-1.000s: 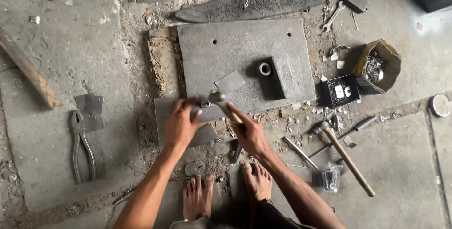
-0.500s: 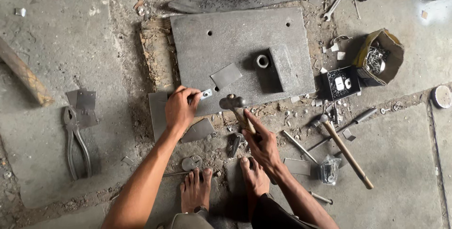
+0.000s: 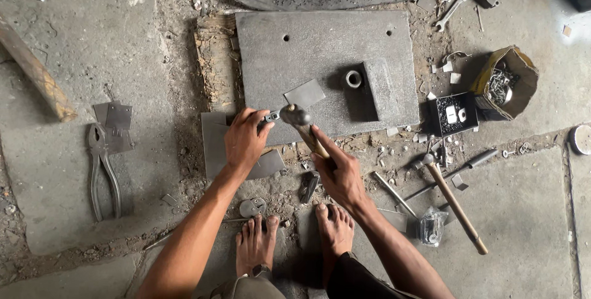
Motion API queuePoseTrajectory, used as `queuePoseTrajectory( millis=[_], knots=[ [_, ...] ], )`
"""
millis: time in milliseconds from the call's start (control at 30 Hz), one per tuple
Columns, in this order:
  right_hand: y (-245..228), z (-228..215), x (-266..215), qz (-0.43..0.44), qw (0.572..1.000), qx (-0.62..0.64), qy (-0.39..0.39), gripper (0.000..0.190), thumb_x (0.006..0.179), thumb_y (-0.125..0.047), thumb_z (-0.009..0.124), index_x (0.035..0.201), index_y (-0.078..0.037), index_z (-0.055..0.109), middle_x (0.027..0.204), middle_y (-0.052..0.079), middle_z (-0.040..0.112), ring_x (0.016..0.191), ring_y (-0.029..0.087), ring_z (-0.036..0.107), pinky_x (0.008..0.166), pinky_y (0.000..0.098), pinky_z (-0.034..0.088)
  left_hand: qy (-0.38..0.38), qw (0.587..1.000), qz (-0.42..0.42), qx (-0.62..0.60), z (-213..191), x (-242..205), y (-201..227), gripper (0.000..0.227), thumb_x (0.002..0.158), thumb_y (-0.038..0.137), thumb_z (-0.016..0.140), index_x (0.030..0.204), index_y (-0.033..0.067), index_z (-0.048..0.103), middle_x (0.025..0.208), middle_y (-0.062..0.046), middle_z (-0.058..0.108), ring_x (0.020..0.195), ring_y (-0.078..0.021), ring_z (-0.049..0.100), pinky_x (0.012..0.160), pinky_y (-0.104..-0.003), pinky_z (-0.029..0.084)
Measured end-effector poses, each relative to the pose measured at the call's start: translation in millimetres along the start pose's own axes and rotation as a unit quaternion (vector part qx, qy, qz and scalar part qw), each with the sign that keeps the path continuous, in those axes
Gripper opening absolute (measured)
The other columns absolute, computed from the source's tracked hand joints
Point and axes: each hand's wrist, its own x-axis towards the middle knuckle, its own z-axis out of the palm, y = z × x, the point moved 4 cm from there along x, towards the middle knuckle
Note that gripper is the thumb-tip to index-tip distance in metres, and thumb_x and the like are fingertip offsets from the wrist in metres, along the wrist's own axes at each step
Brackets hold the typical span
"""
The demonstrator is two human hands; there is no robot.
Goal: The person uses a hammer and a metal punch to create holes in small rectangular metal plates placed on a stone anvil. They repeatedly position the punch, strike it, and adjust the plates to work on different spots.
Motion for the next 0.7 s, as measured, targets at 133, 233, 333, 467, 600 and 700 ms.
queuePoseTrajectory(
  millis=[133, 233, 333, 467, 600, 700],
  knots=[
    [3.2, 9.2, 13.1, 0.016, 1.000, 0.000, -0.008, 0.055, 0.101, -0.020, 0.062, 0.153, -0.017, 0.046, 0.054, 0.003, 0.062, 0.039, 0.008, 0.043, 0.038, 0.0314, 0.039, -0.009, 1.000, -0.007, 0.011, 13.0, -1.4, -8.3, 0.033, 0.089, 0.030, 0.078, 0.116, 0.0129, 0.074, 0.104, -0.005, 0.071, 0.090, -0.0188, 0.069, 0.070, -0.032, 0.060],
    [6.8, 13.5, 19.6, 0.028, 0.999, -0.011, -0.017, 0.055, 0.101, -0.020, 0.063, 0.154, -0.018, 0.047, 0.056, 0.005, 0.063, 0.040, 0.009, 0.044, 0.038, 0.0317, 0.039, 0.022, 1.000, 0.016, 0.006, 13.6, -4.5, -9.7, 0.034, 0.088, 0.030, 0.079, 0.116, 0.0118, 0.074, 0.107, -0.004, 0.071, 0.092, -0.0167, 0.069, 0.071, -0.029, 0.060],
    [8.7, 9.1, 13.5, 0.000, 1.000, 0.004, -0.001, 0.054, 0.101, -0.020, 0.063, 0.153, -0.019, 0.048, 0.065, 0.008, 0.069, 0.042, 0.009, 0.049, 0.038, 0.0295, 0.043, 0.026, 0.999, 0.023, 0.017, 13.6, -5.9, -10.8, 0.032, 0.087, 0.028, 0.080, 0.113, 0.0109, 0.075, 0.105, -0.004, 0.071, 0.090, -0.0168, 0.069, 0.071, -0.029, 0.059],
    [4.0, 1.7, -2.4, -0.159, 0.983, 0.018, 0.090, 0.052, 0.106, -0.017, 0.060, 0.155, -0.021, 0.044, 0.089, 0.015, 0.073, 0.054, 0.010, 0.059, 0.044, 0.0256, 0.051, -0.010, 1.000, -0.003, 0.026, 21.0, -2.8, -14.8, 0.029, 0.089, 0.027, 0.080, 0.112, 0.0110, 0.076, 0.101, -0.004, 0.071, 0.083, -0.0170, 0.068, 0.068, -0.030, 0.058],
    [5.7, 18.1, 7.0, -0.157, 0.978, 0.112, 0.074, 0.047, 0.110, -0.013, 0.058, 0.155, -0.021, 0.047, 0.117, 0.027, 0.071, 0.060, 0.011, 0.066, 0.048, 0.0261, 0.054, -0.009, 1.000, 0.002, 0.030, 18.6, -3.8, -12.8, 0.026, 0.091, 0.026, 0.079, 0.112, 0.0106, 0.076, 0.101, -0.003, 0.071, 0.083, -0.0167, 0.067, 0.066, -0.029, 0.058],
    [23.8, 28.6, 16.2, 0.065, 0.997, 0.016, -0.028, 0.058, 0.102, -0.015, 0.062, 0.158, -0.020, 0.045, 0.066, 0.017, 0.070, 0.045, 0.015, 0.050, 0.042, 0.0305, 0.042, 0.038, 0.997, 0.036, 0.057, 11.8, -6.0, -6.3, 0.028, 0.083, 0.025, 0.081, 0.106, 0.0106, 0.076, 0.105, -0.004, 0.073, 0.089, -0.0170, 0.069, 0.071, -0.031, 0.059]
  ],
)
